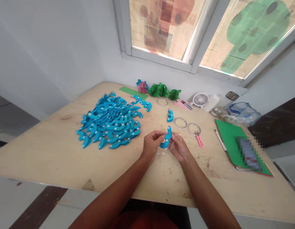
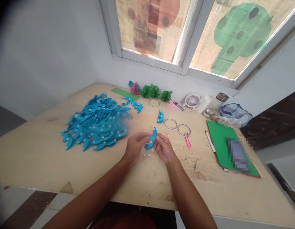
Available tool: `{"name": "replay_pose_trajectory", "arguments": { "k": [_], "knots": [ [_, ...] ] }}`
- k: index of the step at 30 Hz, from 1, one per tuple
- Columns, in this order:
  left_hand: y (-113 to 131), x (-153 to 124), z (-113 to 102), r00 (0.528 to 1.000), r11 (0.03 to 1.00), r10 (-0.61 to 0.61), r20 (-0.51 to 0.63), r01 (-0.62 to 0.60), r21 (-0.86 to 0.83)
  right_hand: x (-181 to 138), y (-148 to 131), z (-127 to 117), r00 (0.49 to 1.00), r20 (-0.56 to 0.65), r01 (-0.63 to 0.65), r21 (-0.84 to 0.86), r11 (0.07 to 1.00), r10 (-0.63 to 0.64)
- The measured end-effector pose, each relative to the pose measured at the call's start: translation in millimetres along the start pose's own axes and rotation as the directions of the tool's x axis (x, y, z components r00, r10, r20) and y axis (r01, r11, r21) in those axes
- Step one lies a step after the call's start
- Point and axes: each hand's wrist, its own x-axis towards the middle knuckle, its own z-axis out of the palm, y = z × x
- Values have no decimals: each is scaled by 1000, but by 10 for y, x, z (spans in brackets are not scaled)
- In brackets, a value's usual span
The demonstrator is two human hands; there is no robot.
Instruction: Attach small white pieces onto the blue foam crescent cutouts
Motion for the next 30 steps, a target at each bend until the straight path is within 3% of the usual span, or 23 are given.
{"name": "replay_pose_trajectory", "arguments": {
  "k": [7,20,30],
  "knots": [
    [10,-2,-6,999,999,29,15,-30,38,4,6,-1,999,-50,14,-51,999,-17],
    [13,-29,-42,954,885,280,105,-299,357,63,71,-139,961,-188,140,-300,944,-202],
    [55,-46,-26,945,861,304,121,-327,389,63,66,-137,945,-242,133,-332,934,-221]
  ]
}}
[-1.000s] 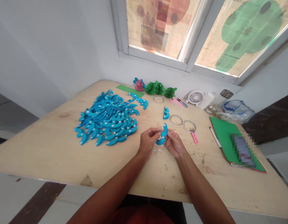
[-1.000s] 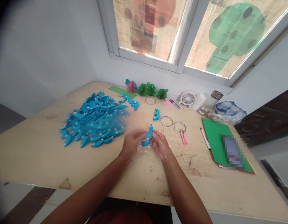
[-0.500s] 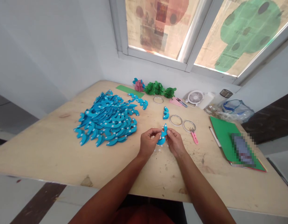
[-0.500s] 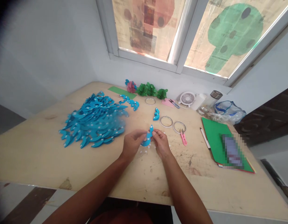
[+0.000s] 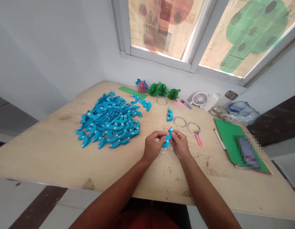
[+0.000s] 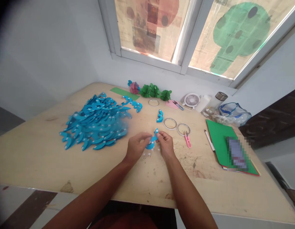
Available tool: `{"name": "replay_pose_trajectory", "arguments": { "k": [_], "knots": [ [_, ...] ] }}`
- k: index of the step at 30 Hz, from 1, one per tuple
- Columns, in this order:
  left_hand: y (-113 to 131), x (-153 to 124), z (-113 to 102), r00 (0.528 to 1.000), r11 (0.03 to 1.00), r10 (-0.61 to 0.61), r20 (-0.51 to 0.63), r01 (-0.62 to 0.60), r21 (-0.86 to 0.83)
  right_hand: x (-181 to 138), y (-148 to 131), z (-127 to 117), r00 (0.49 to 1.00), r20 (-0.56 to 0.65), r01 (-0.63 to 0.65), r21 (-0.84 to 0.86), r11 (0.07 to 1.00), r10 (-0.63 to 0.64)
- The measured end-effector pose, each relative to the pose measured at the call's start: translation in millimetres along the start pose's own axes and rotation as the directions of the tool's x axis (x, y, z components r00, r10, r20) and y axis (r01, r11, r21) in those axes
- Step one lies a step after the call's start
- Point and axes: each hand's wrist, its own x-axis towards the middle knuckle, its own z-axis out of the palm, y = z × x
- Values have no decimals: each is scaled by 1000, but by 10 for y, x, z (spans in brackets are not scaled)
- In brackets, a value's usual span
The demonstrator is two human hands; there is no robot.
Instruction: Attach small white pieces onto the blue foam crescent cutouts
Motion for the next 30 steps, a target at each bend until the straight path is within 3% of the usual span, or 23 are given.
{"name": "replay_pose_trajectory", "arguments": {
  "k": [15,22,26,30],
  "knots": [
    [-37,-15,26,998,999,-26,65,24,29,12,-41,11,998,-45,41,0,999,-41],
    [-62,-9,42,991,996,-82,104,78,44,9,-30,-17,993,-63,92,-111,990,-100],
    [-44,2,35,979,981,-173,109,181,-63,18,7,-9,999,-22,48,-20,999,-48],
    [-64,16,29,967,946,-254,26,254,-202,29,53,-17,999,42,6,20,1000,-7]
  ]
}}
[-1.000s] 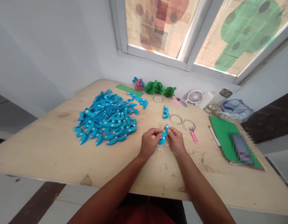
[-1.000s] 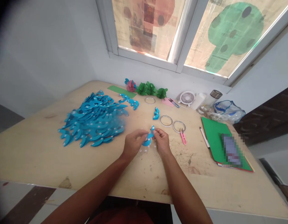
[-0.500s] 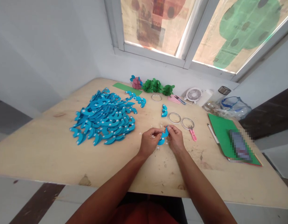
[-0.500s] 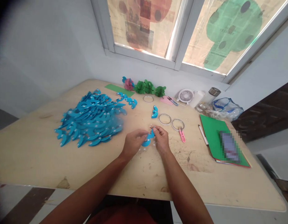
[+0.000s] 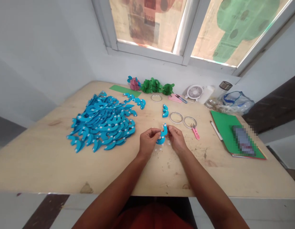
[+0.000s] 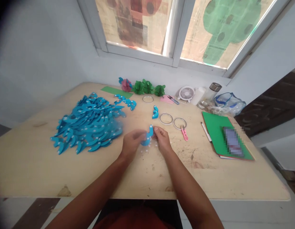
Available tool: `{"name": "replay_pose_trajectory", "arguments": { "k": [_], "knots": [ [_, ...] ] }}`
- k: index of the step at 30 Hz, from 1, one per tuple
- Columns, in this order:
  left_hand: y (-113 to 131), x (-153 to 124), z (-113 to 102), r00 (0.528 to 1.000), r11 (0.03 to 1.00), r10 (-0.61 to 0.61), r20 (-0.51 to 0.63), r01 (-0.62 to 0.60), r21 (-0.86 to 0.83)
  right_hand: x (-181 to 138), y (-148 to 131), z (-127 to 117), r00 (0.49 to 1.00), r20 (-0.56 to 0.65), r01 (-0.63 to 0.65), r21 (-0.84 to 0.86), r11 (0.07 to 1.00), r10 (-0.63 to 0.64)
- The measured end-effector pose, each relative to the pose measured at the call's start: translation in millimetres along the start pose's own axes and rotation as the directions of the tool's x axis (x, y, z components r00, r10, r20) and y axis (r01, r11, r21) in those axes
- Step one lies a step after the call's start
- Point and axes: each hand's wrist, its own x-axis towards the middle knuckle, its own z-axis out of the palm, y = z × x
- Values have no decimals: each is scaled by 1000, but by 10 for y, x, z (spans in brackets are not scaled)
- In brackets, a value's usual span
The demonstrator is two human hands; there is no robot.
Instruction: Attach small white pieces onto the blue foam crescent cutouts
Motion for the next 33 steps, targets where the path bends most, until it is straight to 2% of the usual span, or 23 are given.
{"name": "replay_pose_trajectory", "arguments": {
  "k": [4,8,14,18,24,27,30,33],
  "knots": [
    [-33,22,-10,997,999,-9,-77,6,-45,-28,12,6,998,67,14,-137,990,-5],
    [-30,17,-12,997,1000,4,-74,-6,-26,-79,-33,58,990,139,22,-181,983,3],
    [-23,10,0,1000,999,-17,-21,17,-30,-80,-75,79,999,44,-11,-185,983,20],
    [-53,39,-28,1000,1000,19,-16,-19,9,-45,-46,42,998,-61,13,-132,991,-22],
    [-41,60,-86,985,983,102,137,-121,141,-26,-55,24,985,-136,86,-150,985,-107],
    [-10,39,-86,964,939,164,207,-217,268,-24,-61,20,979,-154,103,-170,980,-130],
    [3,-3,-72,945,845,265,192,-324,425,-20,-52,18,974,-177,110,-165,980,-140],
    [-4,-42,-58,924,753,354,146,-374,542,-21,-55,25,966,-209,122,-150,981,-152]
  ]
}}
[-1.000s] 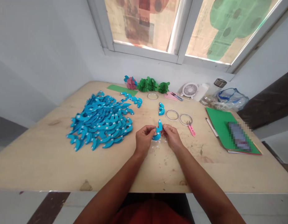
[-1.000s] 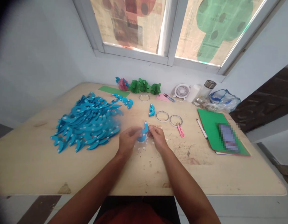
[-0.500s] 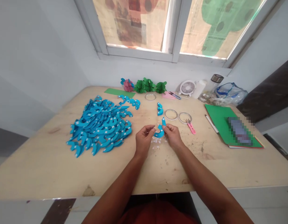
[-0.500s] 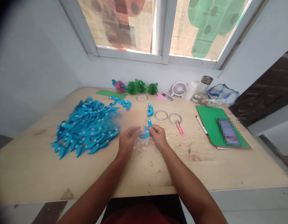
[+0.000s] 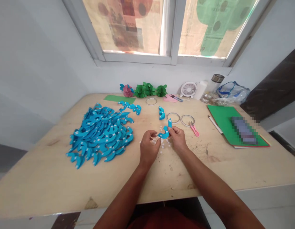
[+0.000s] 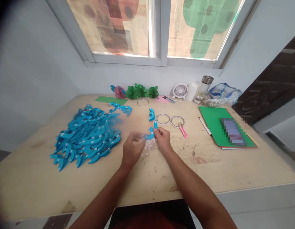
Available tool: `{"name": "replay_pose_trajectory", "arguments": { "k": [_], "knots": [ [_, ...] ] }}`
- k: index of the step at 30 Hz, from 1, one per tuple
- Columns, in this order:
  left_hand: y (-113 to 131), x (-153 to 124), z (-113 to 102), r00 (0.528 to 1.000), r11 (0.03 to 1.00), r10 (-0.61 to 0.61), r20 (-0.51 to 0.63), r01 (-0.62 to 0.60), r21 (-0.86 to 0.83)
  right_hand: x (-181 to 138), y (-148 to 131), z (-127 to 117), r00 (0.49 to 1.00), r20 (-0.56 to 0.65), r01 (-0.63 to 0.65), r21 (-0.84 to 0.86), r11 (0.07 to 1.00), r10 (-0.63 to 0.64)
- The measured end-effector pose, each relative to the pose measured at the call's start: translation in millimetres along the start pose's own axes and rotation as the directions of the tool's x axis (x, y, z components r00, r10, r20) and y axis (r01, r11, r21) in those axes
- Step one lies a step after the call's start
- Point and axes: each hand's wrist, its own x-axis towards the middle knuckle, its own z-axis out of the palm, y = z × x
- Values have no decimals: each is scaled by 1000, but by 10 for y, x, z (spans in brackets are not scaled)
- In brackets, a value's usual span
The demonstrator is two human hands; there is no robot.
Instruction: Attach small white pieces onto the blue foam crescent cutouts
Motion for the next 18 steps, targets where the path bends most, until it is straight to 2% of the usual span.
{"name": "replay_pose_trajectory", "arguments": {
  "k": [4,8,13,18],
  "knots": [
    [-2,-18,13,999,998,37,6,-38,49,-14,-48,11,999,-42,24,-22,999,-25],
    [-12,-8,18,999,1000,2,41,-3,20,-28,-78,13,998,-45,50,-72,996,-53],
    [-28,9,30,979,975,-179,97,189,-113,-37,-56,7,998,2,70,-115,991,-70],
    [-67,25,47,921,868,-330,208,383,-316,-46,-47,6,997,5,82,-136,987,-82]
  ]
}}
